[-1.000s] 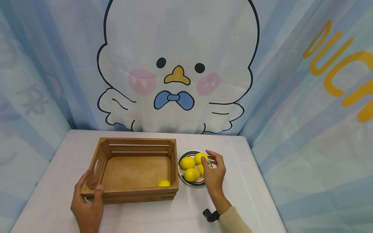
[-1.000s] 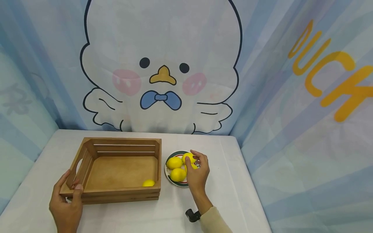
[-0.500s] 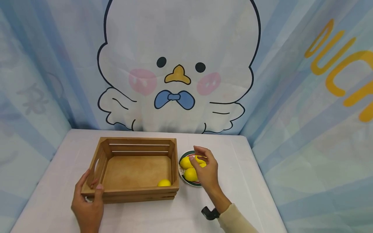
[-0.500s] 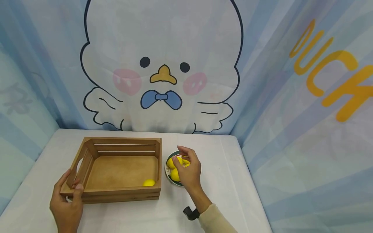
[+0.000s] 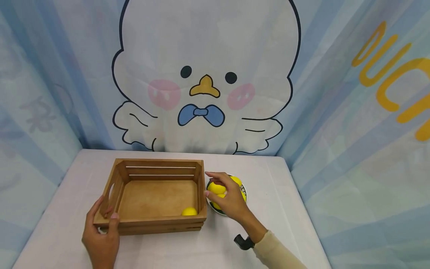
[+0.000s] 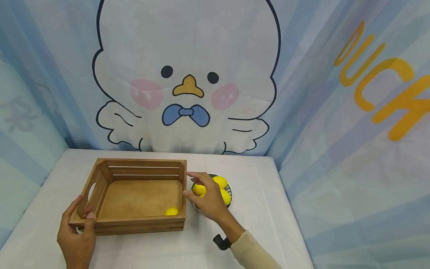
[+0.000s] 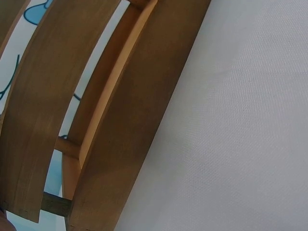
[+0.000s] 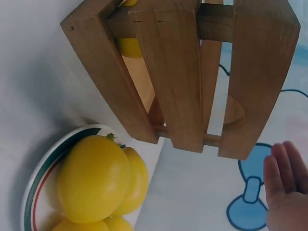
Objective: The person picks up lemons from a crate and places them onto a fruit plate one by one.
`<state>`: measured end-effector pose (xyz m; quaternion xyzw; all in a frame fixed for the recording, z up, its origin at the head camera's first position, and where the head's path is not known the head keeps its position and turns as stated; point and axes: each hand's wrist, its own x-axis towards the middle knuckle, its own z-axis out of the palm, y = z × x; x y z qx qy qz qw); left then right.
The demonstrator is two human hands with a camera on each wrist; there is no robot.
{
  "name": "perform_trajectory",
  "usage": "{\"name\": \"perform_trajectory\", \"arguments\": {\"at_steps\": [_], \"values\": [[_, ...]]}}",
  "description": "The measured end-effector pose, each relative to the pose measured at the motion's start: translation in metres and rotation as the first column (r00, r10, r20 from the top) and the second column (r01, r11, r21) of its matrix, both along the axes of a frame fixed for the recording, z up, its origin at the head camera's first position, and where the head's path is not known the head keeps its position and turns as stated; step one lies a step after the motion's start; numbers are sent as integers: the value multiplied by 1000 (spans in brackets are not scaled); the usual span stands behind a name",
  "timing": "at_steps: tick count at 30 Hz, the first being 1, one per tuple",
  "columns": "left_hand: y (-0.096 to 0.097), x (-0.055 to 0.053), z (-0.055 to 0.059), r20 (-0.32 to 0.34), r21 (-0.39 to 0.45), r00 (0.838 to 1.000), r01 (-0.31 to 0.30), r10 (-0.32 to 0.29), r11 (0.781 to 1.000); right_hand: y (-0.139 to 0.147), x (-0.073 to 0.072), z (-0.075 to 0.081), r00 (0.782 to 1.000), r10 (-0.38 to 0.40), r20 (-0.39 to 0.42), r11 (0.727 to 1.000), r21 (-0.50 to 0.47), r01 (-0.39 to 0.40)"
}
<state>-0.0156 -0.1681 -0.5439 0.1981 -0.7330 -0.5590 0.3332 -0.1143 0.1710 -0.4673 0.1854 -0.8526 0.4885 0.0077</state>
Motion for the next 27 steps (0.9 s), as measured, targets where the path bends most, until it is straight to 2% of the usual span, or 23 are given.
{"name": "perform_trajectory", "arguments": {"at_steps": [8, 15, 27], "values": [[-1, 0, -1, -18, -5, 1000, -1, 1, 1000, -3, -8, 6, 987, 158, 15, 987, 41, -158], [-1, 0, 0, -29, -12, 1000, 7, -7, 1000, -6, -15, 8, 957, 283, 63, 958, 32, -285], [1, 0, 1, -28, -10, 1000, -1, 0, 1000, -20, -25, 11, 906, 405, 124, 909, 55, -414]]}}
